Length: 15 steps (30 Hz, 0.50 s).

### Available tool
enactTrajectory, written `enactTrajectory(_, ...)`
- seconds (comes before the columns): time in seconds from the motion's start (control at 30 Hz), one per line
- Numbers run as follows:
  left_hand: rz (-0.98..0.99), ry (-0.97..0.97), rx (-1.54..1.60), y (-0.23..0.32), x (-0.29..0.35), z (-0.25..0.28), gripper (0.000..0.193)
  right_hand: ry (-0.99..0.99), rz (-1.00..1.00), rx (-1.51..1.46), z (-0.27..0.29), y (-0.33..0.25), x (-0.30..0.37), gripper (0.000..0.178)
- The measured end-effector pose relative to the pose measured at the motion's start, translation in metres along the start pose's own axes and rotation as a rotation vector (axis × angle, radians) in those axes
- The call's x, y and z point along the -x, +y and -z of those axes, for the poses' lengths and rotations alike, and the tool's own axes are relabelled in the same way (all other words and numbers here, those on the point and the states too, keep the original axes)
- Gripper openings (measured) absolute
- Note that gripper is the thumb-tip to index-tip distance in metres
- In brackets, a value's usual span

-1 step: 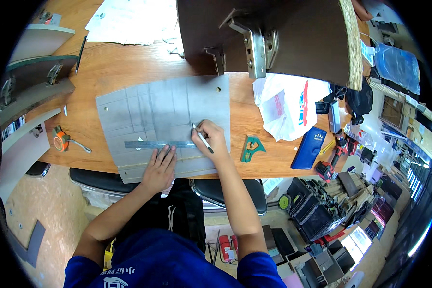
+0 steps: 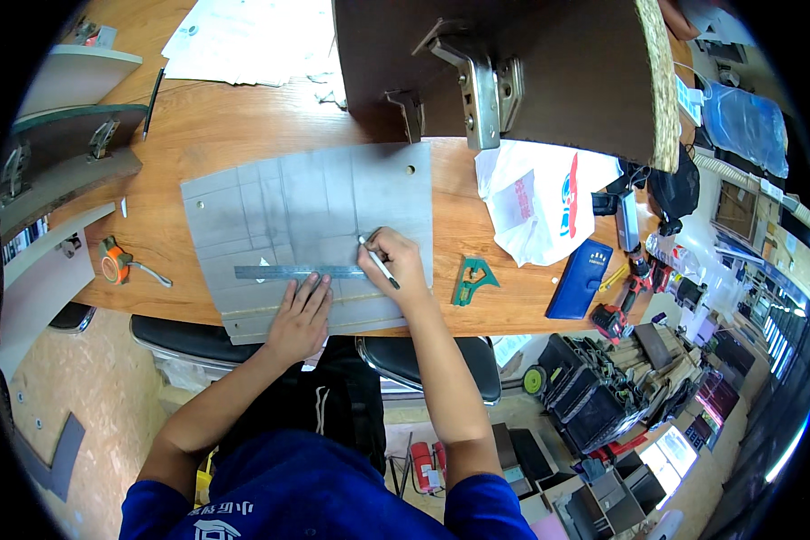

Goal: The person uses a metal ruler and a marker to draw straight lines on a rectangular wooden board. They repeatedly reposition the ruler to create a grid pattern of intersecting lines. After finishing the markings, the person lifts the board to inspect the lines and then walks across the room carrying it.

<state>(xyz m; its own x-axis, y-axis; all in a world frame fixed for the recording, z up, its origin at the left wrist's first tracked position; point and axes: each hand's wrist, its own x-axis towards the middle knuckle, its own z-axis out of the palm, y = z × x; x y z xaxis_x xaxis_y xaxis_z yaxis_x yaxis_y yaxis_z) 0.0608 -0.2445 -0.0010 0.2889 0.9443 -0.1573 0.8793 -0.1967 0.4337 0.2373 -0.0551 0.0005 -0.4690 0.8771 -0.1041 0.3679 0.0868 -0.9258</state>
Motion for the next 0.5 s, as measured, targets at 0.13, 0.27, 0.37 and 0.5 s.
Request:
enactTrajectory(0.13,0.015,0.012,0.008,0.001,0.001,-0.004,0.058,0.032,-0.011,0.005,0.001,0.005,0.003,0.018)
enactTrajectory(0.27,0.004,-0.008,-0.006,0.0,0.0,-0.002,0.058,0.038,0.004,-0.006,-0.004,-0.003,-0.003,0.018)
enactTrajectory(0.37,0.005,-0.001,-0.01,0.0,0.001,-0.003,0.061,0.05,-0.019,-0.006,-0.005,0.003,-0.002,0.019)
enactTrajectory(0.5,-0.004,-0.008,-0.007,-0.001,0.002,-0.001,0.068,0.037,0.026,0.006,-0.005,0.005,0.003,0.02)
